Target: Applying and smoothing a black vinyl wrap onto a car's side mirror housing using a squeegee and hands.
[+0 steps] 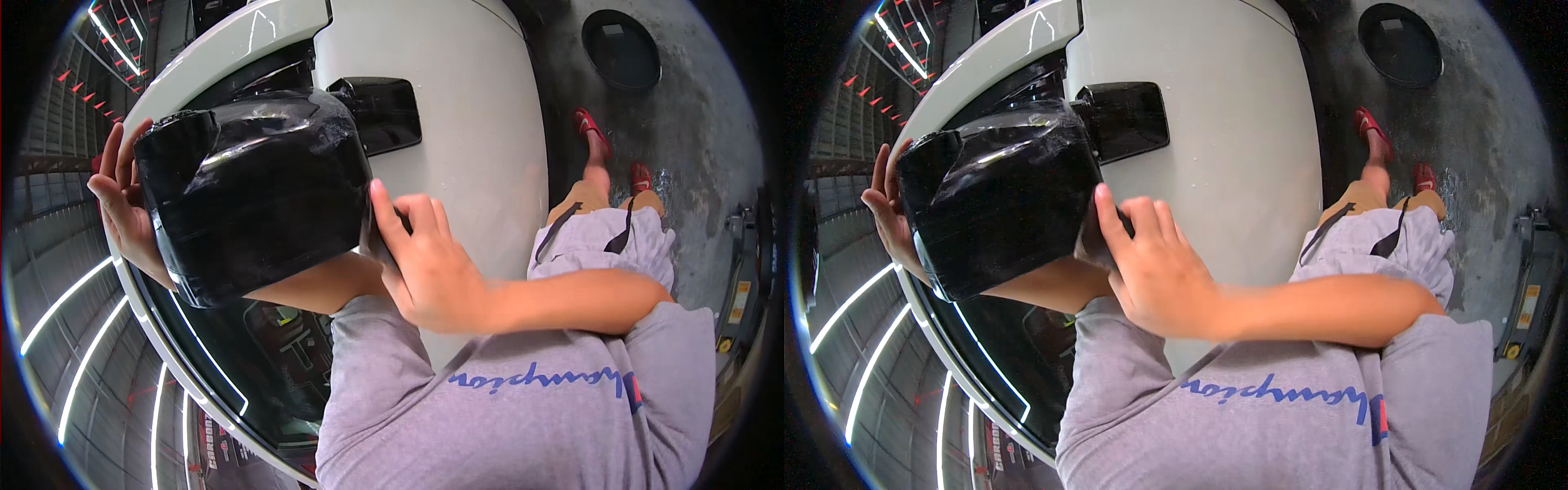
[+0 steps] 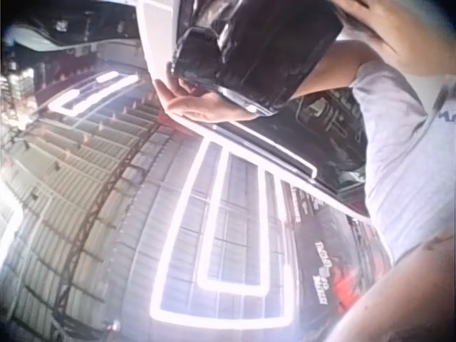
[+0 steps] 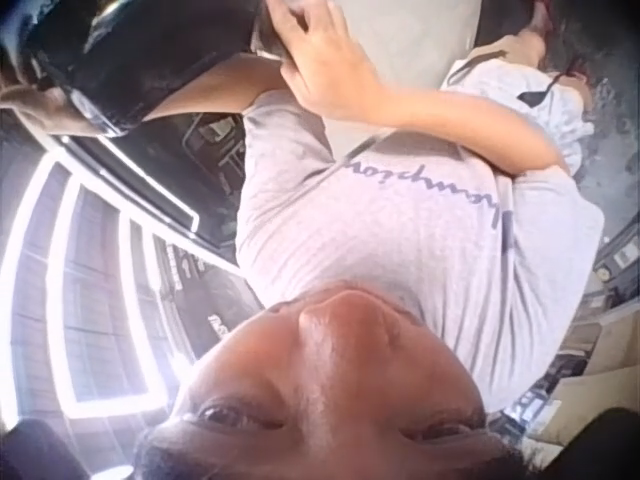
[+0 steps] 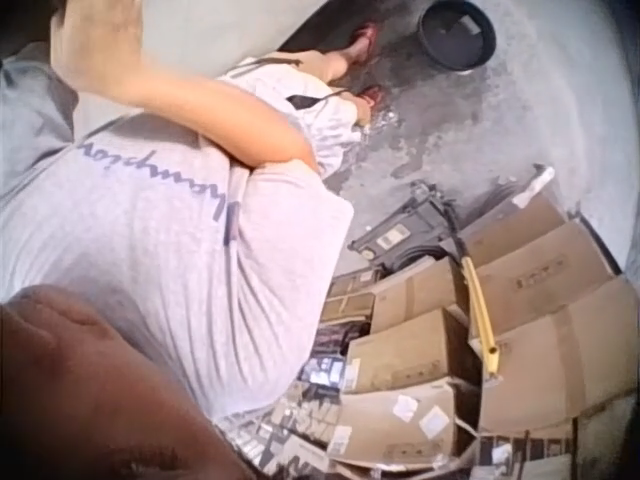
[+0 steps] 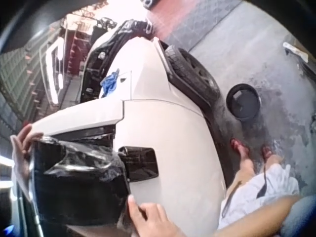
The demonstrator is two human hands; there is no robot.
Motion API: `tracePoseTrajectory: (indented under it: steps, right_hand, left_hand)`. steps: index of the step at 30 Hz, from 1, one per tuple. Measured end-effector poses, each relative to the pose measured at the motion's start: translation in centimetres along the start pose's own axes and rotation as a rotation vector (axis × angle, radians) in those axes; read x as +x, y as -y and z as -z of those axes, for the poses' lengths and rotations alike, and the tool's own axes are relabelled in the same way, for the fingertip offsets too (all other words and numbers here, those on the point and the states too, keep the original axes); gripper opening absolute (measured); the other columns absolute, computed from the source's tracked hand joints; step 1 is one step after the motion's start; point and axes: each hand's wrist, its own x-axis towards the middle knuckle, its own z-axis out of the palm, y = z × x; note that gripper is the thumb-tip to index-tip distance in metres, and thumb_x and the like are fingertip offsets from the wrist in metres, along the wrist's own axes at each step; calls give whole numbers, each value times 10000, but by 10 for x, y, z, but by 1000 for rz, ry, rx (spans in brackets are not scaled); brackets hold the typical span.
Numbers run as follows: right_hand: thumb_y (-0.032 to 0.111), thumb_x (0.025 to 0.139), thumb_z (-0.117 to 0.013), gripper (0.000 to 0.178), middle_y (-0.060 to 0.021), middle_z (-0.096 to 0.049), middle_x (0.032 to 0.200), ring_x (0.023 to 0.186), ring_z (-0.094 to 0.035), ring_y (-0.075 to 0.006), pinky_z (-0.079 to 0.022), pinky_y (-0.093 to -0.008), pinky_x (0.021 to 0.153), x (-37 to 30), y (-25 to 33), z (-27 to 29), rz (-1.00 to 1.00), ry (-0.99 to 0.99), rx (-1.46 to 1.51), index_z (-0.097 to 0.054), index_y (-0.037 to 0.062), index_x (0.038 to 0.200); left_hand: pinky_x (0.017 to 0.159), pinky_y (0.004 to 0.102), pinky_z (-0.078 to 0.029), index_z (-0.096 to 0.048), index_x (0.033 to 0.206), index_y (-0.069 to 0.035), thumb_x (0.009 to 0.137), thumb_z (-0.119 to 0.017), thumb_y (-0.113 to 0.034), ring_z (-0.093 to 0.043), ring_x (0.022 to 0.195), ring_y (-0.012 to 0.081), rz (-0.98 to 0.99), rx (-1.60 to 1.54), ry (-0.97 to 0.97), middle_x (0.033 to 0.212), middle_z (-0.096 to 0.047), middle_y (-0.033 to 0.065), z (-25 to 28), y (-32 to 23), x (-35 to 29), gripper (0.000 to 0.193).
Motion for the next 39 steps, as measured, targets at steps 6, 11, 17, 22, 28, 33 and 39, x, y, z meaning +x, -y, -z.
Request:
tracePoseTrajectory:
  steps: [6,11,17,22,28,33,39]
  right_hand:
    - [187,945,-667,763,-219,-493,1198,1044,-490,-370,-467,-441,929,-19,-5,16,68,53,101,-309,-44,1578]
    - [297,1005,-612,707,-213,-510,1177,1025,-489,-360,-478,-436,907,-3,-14,17,0,-81,120,-342,-22,1574]
    - [293,1030,-572,709,-199,-485,1193,1024,-456,-341,-447,-417,924,28,-6,13,29,-81,159,-292,-21,1600]
    - [260,993,-608,694,-213,-471,1228,1102,-452,-389,-413,-468,1011,4,-1,12,27,12,111,-350,-54,1555]
    - [248,999,-602,673,-221,-451,1311,1134,-430,-400,-397,-473,1035,46,-8,17,46,-101,115,-363,-82,1534]
    - [238,999,-606,643,-227,-457,1313,1165,-428,-402,-383,-469,1072,34,0,19,40,-107,109,-398,-56,1531]
    - [165,983,-613,588,-202,-448,1395,1213,-418,-400,-381,-480,1073,30,1,12,42,-116,106,-437,-40,1506]
  left_hand:
    - [1053,414,-556,-435,1461,70,1029,-444,-629,-668,1203,262,35,-17,2,1313,-665,191,4,-5,-5,823]
    - [1069,439,-549,-387,1500,46,1020,-437,-641,-651,1239,275,77,-61,11,1332,-654,188,4,-4,-7,840]
    - [974,413,-615,-483,1419,47,1045,-408,-623,-704,1104,259,54,-99,-21,1259,-659,191,8,-5,-10,771]
    - [997,435,-604,-402,1474,45,1047,-374,-621,-676,1173,279,70,-92,49,1340,-622,209,29,2,-9,792]
    - [1047,470,-577,-317,1520,41,1057,-334,-608,-627,1265,300,97,-202,144,1402,-588,235,33,8,-4,798]
    - [1052,458,-568,-306,1530,36,1058,-336,-607,-636,1247,298,63,-180,128,1422,-571,232,36,2,-5,798]
    - [965,394,-600,-468,1441,60,1077,-351,-582,-701,1089,262,43,-156,-12,1256,-656,209,19,8,-8,747]
